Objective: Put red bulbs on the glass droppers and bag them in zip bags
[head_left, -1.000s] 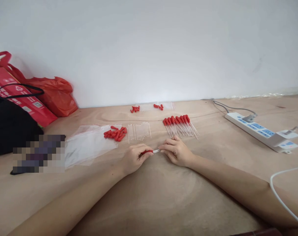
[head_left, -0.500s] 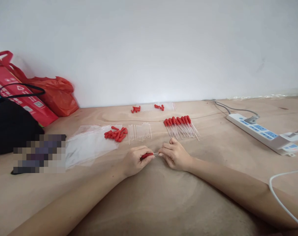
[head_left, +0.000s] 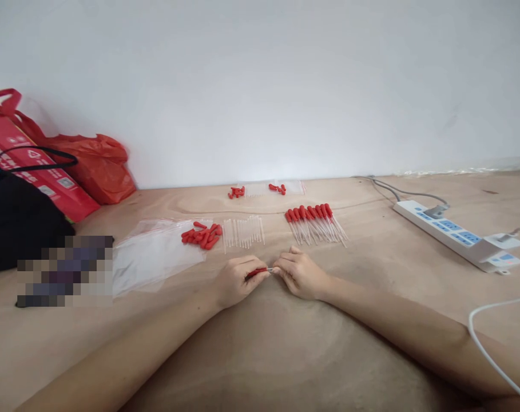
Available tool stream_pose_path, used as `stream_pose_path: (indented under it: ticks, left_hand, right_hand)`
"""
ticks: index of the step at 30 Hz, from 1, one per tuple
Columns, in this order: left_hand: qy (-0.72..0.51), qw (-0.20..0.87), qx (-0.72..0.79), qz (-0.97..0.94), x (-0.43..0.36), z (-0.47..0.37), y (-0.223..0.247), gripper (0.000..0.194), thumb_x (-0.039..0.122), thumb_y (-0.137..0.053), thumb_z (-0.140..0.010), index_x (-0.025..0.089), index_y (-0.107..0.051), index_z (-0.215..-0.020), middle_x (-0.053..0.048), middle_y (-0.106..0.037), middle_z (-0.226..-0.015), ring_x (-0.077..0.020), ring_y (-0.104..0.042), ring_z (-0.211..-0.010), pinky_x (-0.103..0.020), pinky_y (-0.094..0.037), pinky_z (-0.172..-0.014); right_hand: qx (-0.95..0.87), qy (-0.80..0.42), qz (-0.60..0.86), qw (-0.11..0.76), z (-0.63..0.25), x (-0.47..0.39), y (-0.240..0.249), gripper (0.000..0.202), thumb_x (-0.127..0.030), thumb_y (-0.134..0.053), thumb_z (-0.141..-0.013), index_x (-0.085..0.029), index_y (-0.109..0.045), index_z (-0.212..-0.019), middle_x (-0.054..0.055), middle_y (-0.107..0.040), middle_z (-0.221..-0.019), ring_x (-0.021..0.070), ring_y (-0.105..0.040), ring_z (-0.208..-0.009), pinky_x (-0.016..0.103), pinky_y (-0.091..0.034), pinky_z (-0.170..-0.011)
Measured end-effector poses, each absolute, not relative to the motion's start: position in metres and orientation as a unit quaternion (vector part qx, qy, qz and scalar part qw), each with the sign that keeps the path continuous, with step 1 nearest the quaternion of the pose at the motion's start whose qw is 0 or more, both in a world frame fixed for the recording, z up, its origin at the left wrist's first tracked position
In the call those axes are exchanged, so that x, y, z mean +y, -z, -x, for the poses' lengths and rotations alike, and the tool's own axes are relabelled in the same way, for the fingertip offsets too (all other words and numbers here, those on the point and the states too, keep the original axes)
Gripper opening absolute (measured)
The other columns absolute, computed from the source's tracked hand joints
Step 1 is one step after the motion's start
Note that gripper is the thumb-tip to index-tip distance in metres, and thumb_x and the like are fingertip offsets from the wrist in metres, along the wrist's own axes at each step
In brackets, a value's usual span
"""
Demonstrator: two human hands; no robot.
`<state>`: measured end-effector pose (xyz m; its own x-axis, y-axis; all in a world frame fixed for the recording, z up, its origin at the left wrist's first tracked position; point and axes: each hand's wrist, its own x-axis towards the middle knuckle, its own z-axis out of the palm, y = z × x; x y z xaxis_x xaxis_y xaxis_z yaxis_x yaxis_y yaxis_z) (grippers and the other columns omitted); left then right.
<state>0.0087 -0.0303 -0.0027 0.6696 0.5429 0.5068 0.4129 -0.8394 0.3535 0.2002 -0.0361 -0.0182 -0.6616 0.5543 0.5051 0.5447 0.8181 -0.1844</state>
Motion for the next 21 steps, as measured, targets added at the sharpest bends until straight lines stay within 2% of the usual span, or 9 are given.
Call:
stream_pose_path:
  ticks: [7, 10, 13, 15, 17, 21]
  left_hand:
    - [-0.347, 0.093, 0.278, -0.891, -0.026, -0.007, 0.002, 0.013, 0.022, -0.048, -0.084, 0.015, -0.058, -0.077, -0.002, -0.059, -0.069, -0.0108, -0.054, -0.061, -0.021, -0.043, -0.057]
    - [-0.360, 0.085, 0.306, -0.877, -0.023, -0.003, 0.001, 0.010, 0.022, -0.050, -0.083, 0.017, -0.057, -0.087, -0.002, -0.060, -0.077, -0.0121, -0.056, -0.069, -0.023, -0.045, -0.064]
    - [-0.379, 0.042, 0.394, -0.836, -0.021, 0.003, 0.002, 0.026, 0.027, -0.055, -0.078, 0.017, -0.050, -0.102, -0.005, -0.055, -0.090, -0.0147, -0.053, -0.075, -0.029, -0.045, -0.071]
    - [-0.367, 0.029, 0.445, -0.816, -0.021, 0.008, 0.003, 0.027, 0.029, -0.057, -0.075, 0.016, -0.048, -0.097, -0.005, -0.052, -0.087, -0.0151, -0.050, -0.072, -0.029, -0.045, -0.067]
    - [-0.320, 0.052, 0.445, -0.835, -0.021, 0.010, 0.003, 0.015, 0.028, -0.054, -0.077, 0.016, -0.048, -0.083, -0.003, -0.051, -0.079, -0.0141, -0.049, -0.068, -0.027, -0.043, -0.062]
    - [-0.245, 0.104, 0.419, -0.868, -0.023, 0.011, 0.001, 0.015, 0.024, -0.048, -0.080, 0.016, -0.048, -0.068, 0.000, -0.051, -0.069, -0.0125, -0.049, -0.063, -0.025, -0.041, -0.058]
  right_hand:
    - [-0.913, 0.002, 0.328, 0.244, -0.199, -0.037, 0.005, 0.025, -0.021, -0.034, -0.088, -0.014, -0.057, -0.082, 0.005, -0.059, -0.072, 0.0134, -0.048, -0.067, 0.027, -0.027, -0.063]
    - [-0.914, 0.029, 0.345, 0.212, -0.200, -0.035, -0.004, 0.019, -0.019, -0.042, -0.083, -0.015, -0.060, -0.085, 0.006, -0.060, -0.076, 0.0157, -0.049, -0.073, 0.028, -0.029, -0.066]
    - [-0.882, -0.006, 0.416, 0.220, -0.203, -0.022, -0.011, 0.020, -0.015, -0.041, -0.081, -0.014, -0.061, -0.086, 0.008, -0.061, -0.078, 0.0152, -0.052, -0.072, 0.026, -0.033, -0.066]
    - [-0.830, -0.036, 0.498, 0.250, -0.207, -0.006, -0.013, 0.022, -0.014, -0.040, -0.081, -0.012, -0.060, -0.089, 0.009, -0.062, -0.080, 0.0148, -0.054, -0.071, 0.025, -0.035, -0.066]
    - [-0.779, -0.052, 0.566, 0.266, -0.209, 0.012, -0.014, 0.023, -0.013, -0.041, -0.079, -0.010, -0.057, -0.095, 0.009, -0.063, -0.081, 0.0157, -0.056, -0.072, 0.025, -0.037, -0.066]
    - [-0.710, -0.050, 0.664, 0.229, -0.202, 0.036, -0.012, 0.025, -0.018, -0.043, -0.079, -0.012, -0.051, -0.101, 0.010, -0.063, -0.083, 0.0205, -0.058, -0.078, 0.027, -0.039, -0.064]
